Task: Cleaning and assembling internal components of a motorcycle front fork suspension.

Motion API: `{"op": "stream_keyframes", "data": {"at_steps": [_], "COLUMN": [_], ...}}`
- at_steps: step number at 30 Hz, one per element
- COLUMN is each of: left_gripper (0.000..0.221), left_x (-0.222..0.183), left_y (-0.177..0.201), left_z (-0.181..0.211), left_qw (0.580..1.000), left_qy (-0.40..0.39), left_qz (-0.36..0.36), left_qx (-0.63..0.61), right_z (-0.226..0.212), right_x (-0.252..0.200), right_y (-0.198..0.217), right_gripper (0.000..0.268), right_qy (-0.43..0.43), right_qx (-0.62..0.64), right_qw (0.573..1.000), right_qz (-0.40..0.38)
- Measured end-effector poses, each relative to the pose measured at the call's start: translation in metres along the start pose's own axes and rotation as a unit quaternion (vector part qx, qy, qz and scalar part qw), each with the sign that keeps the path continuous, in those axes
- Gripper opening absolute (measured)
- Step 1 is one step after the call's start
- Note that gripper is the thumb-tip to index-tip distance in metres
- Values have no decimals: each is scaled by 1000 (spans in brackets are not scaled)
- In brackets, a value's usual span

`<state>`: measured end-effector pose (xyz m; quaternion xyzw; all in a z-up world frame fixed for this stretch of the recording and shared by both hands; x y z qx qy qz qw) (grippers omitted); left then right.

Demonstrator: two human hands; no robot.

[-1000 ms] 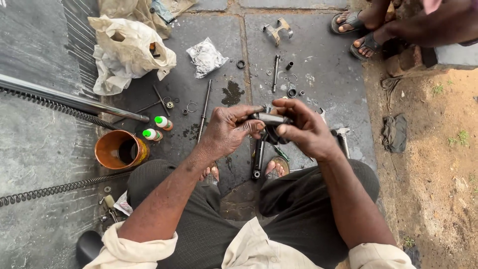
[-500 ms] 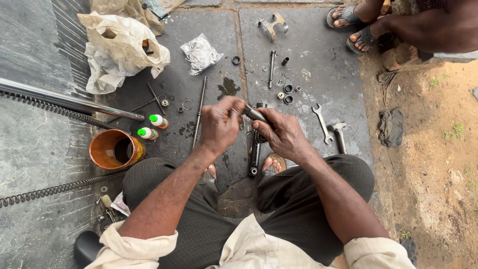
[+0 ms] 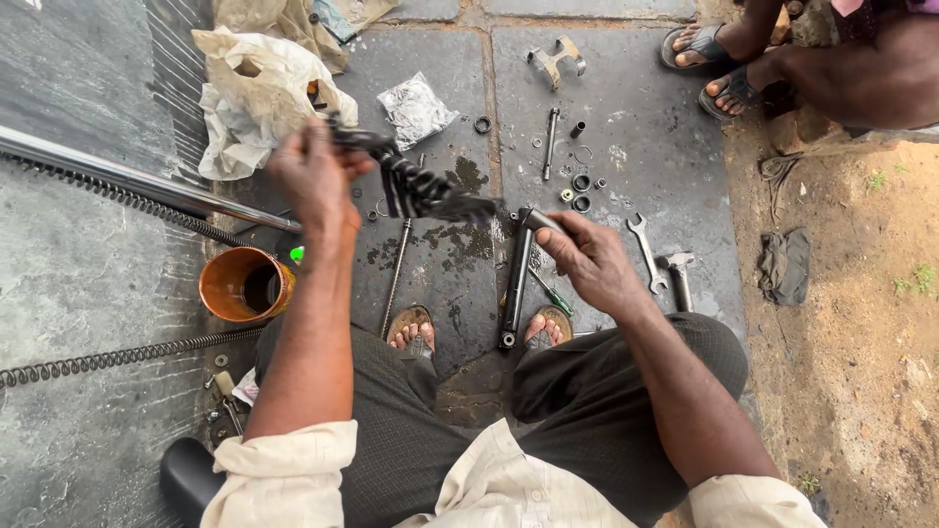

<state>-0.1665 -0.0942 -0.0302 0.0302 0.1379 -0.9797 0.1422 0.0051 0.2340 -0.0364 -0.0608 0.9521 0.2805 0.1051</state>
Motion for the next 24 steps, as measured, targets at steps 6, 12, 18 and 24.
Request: {"op": "stream_keyframes", "data": {"at_steps": [6, 12, 18, 24], "left_gripper": [25, 26, 33, 36], "left_x": [-84, -116, -145, -143], "left_y": [-90, -110, -131, -129], "left_z": [-30, -52, -8, -52], "left_qw": [954, 882, 887, 880], "left_qy": [81, 157, -112, -19], "left_qz": [-278, -390, -414, -429], "left_qx": [-74, -211, 171, 205], "right_z": [-32, -7, -20, -46], "right_x": [2, 26, 30, 16], "right_y": [-5, -30, -14, -3], "right_gripper": [48, 42, 38, 26], "right_qy": [39, 52, 105, 146], "right_qx": [191, 252, 266, -35], "right_qw": [981, 966, 955, 985], "right_qz": [7, 30, 78, 84]}}
Point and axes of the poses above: each hand's wrist, its own x-axis towards the middle knuckle, its own y-axis out of the back of the hand, z = x × y, the point moved 10 cm from there along x, towards the middle knuckle, and after that the axes turned 4 degrees about -z, right-handed, at the moved point
